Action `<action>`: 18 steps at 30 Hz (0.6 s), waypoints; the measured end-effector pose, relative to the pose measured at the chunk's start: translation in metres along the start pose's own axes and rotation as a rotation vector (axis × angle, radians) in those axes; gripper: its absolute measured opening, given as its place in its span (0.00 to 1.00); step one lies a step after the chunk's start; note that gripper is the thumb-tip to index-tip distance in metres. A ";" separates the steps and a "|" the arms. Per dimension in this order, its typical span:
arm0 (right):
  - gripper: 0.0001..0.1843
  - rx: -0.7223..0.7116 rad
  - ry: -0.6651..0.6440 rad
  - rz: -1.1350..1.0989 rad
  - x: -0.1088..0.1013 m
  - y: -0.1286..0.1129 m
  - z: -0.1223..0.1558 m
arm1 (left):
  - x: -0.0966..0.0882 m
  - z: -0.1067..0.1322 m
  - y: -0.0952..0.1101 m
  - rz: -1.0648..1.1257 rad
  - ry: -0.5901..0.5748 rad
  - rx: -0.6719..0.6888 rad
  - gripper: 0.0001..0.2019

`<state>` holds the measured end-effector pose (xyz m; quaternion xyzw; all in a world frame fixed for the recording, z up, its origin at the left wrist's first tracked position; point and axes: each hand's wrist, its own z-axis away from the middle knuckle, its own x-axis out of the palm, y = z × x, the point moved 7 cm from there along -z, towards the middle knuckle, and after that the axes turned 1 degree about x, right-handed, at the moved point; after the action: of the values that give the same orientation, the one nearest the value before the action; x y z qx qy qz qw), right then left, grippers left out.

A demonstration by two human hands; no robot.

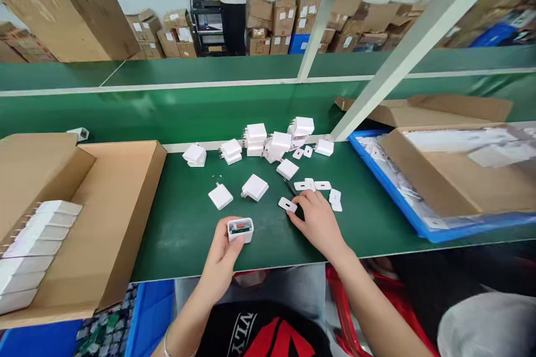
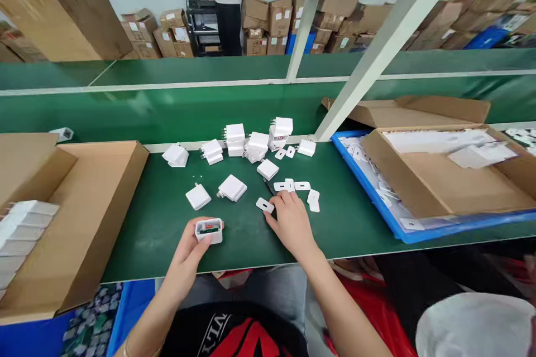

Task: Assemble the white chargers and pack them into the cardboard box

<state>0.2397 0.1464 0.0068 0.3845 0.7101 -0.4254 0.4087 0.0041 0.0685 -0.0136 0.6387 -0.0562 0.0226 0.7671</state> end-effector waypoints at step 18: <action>0.15 -0.358 0.006 -0.346 -0.060 -0.116 0.035 | 0.027 0.013 0.019 -0.184 -0.054 0.346 0.11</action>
<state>0.1670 0.0630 0.0840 0.1798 0.8305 -0.3553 0.3895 0.0280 0.0584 0.0101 0.7638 -0.0134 -0.0552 0.6430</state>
